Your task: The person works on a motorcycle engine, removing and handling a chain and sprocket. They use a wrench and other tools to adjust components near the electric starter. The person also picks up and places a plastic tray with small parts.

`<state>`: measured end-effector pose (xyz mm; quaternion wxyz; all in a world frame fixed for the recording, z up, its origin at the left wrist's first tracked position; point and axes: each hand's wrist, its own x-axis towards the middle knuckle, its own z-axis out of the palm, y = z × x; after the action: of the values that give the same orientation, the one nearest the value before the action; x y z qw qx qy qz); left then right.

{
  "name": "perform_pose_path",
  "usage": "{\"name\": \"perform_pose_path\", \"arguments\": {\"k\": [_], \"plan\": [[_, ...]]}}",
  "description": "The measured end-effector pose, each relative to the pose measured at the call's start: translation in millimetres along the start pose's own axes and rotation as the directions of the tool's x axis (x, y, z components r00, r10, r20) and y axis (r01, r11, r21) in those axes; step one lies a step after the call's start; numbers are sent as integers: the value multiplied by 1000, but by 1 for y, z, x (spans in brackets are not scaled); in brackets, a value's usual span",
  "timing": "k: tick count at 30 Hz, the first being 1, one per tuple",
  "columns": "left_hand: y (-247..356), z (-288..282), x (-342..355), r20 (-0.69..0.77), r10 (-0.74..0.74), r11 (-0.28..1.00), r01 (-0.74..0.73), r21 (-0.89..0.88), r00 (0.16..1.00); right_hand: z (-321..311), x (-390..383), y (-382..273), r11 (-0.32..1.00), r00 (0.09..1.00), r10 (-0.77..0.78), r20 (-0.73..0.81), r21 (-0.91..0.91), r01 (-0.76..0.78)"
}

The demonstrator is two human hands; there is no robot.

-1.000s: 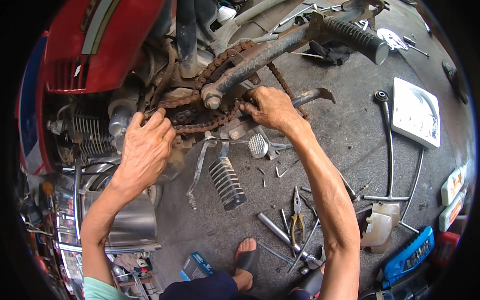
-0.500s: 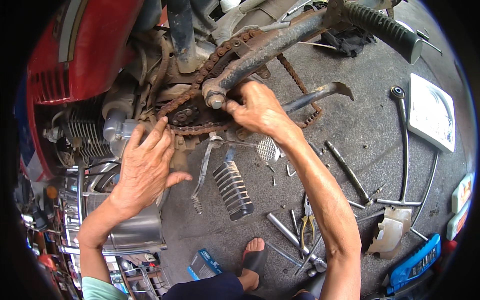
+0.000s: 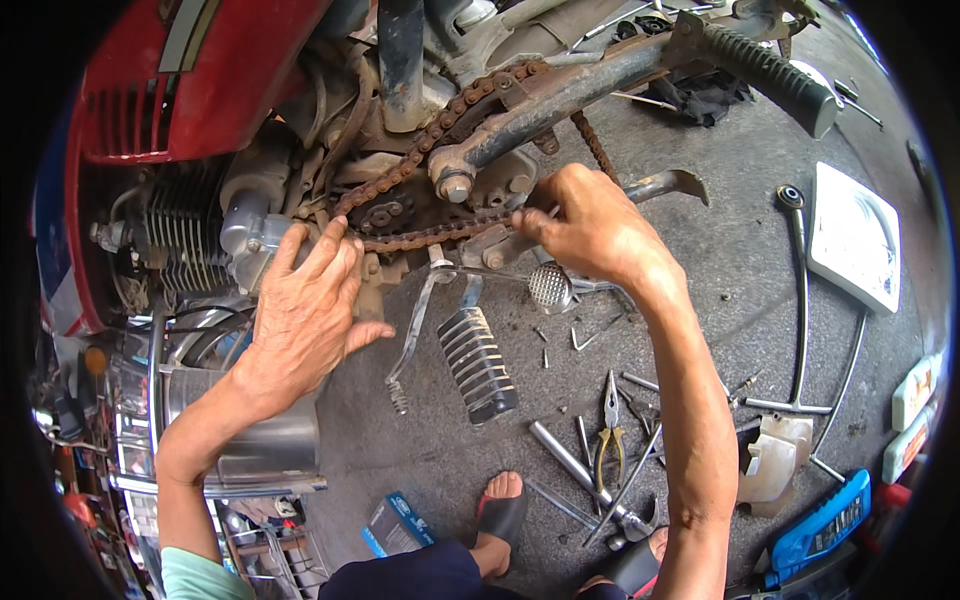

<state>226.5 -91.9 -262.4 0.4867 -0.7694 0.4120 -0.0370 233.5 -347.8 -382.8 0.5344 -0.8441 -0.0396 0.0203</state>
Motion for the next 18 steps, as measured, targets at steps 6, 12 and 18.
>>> {"name": "perform_pose_path", "arguments": {"k": [6,12,18], "plan": [[14,2,0,45,-28,995,23,100,999,5,-15,-46,845,736,-534,-415,-244,476],[17,3,2,-1,-21,998,21,57,1000,26,43,-57,625,614,-738,-280,-627,466],[24,12,-1,-44,-60,993,64,97,997,37,60,-66,533,470,-820,-327,-735,419]]}}
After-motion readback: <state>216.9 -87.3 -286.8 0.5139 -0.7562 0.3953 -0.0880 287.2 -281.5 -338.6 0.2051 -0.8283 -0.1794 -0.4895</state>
